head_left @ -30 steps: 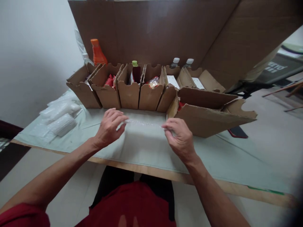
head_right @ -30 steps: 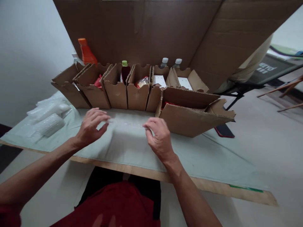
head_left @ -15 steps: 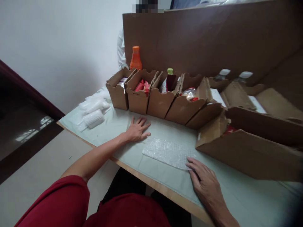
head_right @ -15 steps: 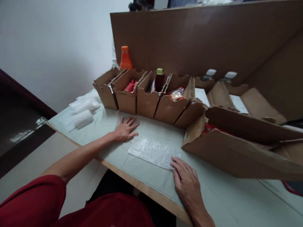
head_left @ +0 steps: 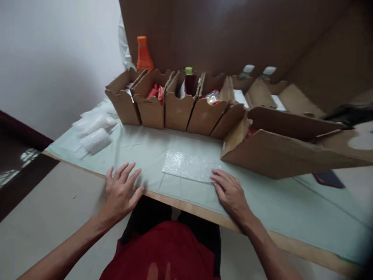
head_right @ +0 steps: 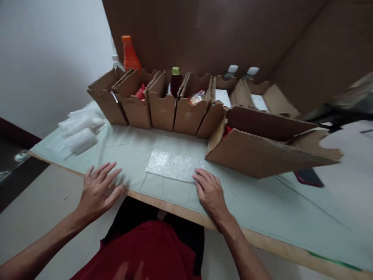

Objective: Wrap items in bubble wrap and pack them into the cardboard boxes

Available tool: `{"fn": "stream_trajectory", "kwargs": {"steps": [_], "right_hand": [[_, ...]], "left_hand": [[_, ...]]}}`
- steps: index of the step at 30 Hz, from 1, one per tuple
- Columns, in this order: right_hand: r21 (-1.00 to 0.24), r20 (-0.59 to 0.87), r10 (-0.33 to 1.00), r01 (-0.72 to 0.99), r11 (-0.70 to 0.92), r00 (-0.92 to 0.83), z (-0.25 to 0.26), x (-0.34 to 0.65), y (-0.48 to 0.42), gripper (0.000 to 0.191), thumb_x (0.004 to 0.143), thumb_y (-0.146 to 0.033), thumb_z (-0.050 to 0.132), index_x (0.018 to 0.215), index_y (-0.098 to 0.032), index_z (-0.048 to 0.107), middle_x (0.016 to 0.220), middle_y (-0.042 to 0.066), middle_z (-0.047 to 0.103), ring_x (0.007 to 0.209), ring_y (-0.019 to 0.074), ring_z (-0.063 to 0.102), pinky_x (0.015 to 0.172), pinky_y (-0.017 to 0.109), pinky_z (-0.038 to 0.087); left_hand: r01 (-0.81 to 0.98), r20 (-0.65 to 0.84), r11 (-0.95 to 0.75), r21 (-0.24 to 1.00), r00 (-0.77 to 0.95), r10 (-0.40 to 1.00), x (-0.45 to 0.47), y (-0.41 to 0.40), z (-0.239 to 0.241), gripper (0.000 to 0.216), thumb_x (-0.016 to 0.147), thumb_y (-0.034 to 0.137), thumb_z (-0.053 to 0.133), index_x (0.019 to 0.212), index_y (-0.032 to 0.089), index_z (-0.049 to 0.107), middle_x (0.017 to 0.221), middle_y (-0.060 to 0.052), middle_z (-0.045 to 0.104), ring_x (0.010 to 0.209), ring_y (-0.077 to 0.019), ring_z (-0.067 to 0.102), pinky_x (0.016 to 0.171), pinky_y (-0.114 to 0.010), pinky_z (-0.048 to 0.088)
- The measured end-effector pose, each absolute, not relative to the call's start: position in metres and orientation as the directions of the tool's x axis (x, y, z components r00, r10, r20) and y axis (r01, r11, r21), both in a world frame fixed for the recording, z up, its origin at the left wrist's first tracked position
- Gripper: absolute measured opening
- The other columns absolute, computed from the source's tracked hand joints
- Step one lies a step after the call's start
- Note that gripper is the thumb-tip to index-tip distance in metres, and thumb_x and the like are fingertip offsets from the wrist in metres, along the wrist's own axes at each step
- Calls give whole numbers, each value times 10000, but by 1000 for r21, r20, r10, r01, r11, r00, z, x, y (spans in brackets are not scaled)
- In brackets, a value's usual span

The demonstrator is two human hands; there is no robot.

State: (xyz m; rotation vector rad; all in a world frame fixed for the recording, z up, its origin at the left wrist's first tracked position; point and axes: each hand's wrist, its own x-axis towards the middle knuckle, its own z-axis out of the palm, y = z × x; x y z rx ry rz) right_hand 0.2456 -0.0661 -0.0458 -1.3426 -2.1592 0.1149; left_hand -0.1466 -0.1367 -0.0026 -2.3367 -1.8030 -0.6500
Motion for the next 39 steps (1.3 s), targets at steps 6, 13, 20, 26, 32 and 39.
{"fn": "stream_trajectory", "kwargs": {"steps": [6, 13, 20, 26, 32, 39], "right_hand": [[-452, 444, 857, 760, 467, -262, -29, 241, -64, 246, 983, -240, 493, 1017, -238, 737, 1230, 99, 744, 1152, 278, 677, 960, 510, 529], [-387, 502, 796, 735, 557, -339, -8, 229, -100, 193, 987, -160, 539, 1035, -231, 712, 957, 50, 779, 908, 228, 705, 836, 415, 510], [-356, 434, 687, 589, 725, -583, -13, 148, -145, 286, 944, -160, 628, 1229, -184, 639, 1152, 89, 735, 1044, 235, 637, 955, 429, 458], [-334, 377, 772, 702, 629, -512, -29, 149, -148, 395, 935, -140, 621, 1328, -142, 576, 1333, 174, 646, 1192, 300, 585, 970, 462, 453], [-366, 274, 807, 719, 591, -523, -25, 146, -138, 248, 929, -226, 695, 1167, -187, 637, 1140, 105, 702, 1031, 282, 602, 861, 421, 462], [-358, 286, 707, 613, 704, -646, -20, 153, -130, 153, 944, -214, 689, 1095, -190, 671, 1038, 75, 695, 919, 237, 575, 819, 384, 465]], "left_hand": [[757, 352, -631, 172, 550, 757, -65, -59, 2, 512, 845, 272, 711, 1340, 213, 594, 1508, -171, 547, 1453, -380, 433, 1187, -631, 331], [739, 400, -660, 136, 569, 719, -70, -17, -29, 306, 887, 51, 555, 1035, 246, 738, 1309, -90, 702, 1345, -323, 562, 1163, -651, 356], [718, 405, -682, 134, 589, 699, -67, 49, -25, 431, 877, 31, 547, 1224, 227, 712, 1522, -129, 559, 1458, -333, 456, 1183, -635, 351], [654, 356, -706, 271, 614, 705, -109, -18, -14, 711, 743, -11, 491, 1418, 204, 549, 1548, -141, 500, 1511, -330, 357, 1179, -608, 377], [496, 302, -771, 399, 723, 621, -114, -115, -15, 636, 830, 129, 561, 1457, 178, 468, 1539, -174, 506, 1528, -336, 325, 1211, -623, 322], [462, 336, -824, 328, 759, 558, -105, -105, -29, 492, 877, 163, 615, 1364, 178, 548, 1435, -175, 614, 1427, -353, 477, 1166, -632, 365]]}}
